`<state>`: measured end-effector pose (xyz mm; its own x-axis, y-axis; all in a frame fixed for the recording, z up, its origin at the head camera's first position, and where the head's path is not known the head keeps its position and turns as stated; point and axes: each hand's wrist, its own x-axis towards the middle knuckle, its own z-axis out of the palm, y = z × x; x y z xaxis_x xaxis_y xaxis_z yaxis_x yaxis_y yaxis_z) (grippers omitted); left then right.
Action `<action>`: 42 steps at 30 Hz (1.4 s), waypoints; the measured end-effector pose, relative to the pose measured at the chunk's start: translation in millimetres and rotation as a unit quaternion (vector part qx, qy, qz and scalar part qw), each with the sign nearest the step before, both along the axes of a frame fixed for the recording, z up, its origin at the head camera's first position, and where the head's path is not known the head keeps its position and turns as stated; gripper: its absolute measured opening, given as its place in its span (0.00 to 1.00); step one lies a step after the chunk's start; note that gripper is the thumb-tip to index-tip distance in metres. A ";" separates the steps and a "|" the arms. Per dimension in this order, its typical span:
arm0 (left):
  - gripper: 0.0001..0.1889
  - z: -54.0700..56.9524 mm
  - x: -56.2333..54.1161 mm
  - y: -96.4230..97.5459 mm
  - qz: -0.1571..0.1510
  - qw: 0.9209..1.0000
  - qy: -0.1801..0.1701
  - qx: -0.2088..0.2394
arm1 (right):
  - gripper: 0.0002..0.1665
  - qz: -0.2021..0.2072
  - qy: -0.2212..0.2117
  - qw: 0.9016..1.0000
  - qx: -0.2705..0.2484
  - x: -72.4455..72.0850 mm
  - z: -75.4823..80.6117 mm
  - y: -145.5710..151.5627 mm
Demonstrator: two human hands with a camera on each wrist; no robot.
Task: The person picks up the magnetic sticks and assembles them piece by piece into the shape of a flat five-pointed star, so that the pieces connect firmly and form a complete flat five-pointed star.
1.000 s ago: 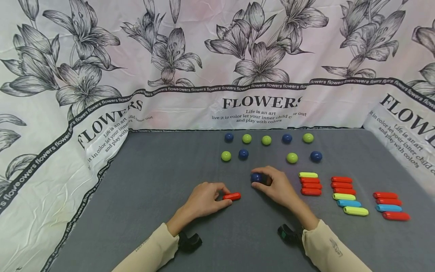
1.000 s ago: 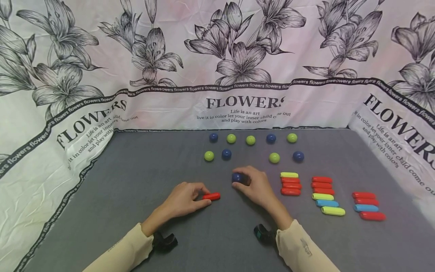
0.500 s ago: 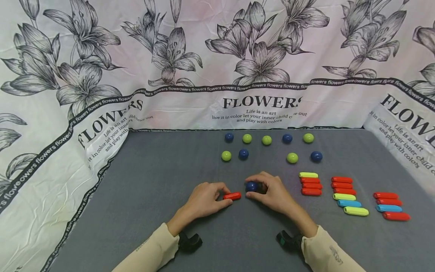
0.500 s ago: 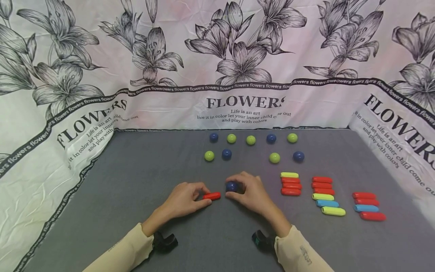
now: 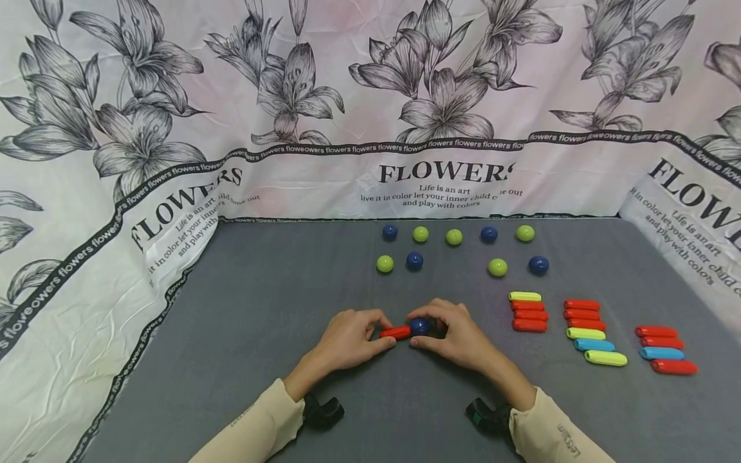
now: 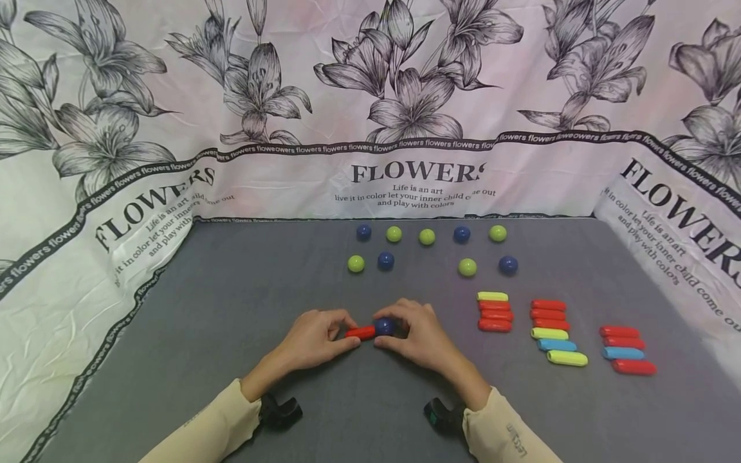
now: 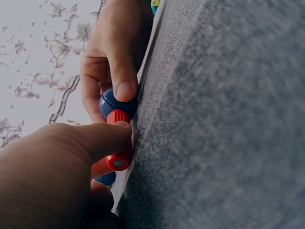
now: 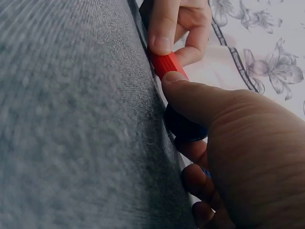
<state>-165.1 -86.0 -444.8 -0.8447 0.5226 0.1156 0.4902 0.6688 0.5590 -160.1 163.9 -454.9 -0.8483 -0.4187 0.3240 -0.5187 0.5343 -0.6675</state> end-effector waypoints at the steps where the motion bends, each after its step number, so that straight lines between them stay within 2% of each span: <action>1: 0.09 -0.1 0.0 -0.1 0.000 1.000 -0.001 -0.001 | 0.24 -0.001 -0.002 1.000 -0.001 0.3 -0.3 -0.3; 14: 0.11 1.7 -1.2 -0.1 -0.001 1.000 0.001 -0.013 | 0.25 -0.011 0.016 1.000 -0.003 -0.1 -4.5 -1.2; 31: 0.12 0.9 -0.9 -1.0 -0.002 1.000 0.011 -0.019 | 0.24 -0.036 0.010 0.999 -0.007 2.1 -6.0 -1.8; 42: 0.12 0.5 -0.7 -1.3 0.001 1.000 0.012 -0.017 | 0.24 -0.049 -0.008 0.999 -0.006 2.0 -4.0 -3.2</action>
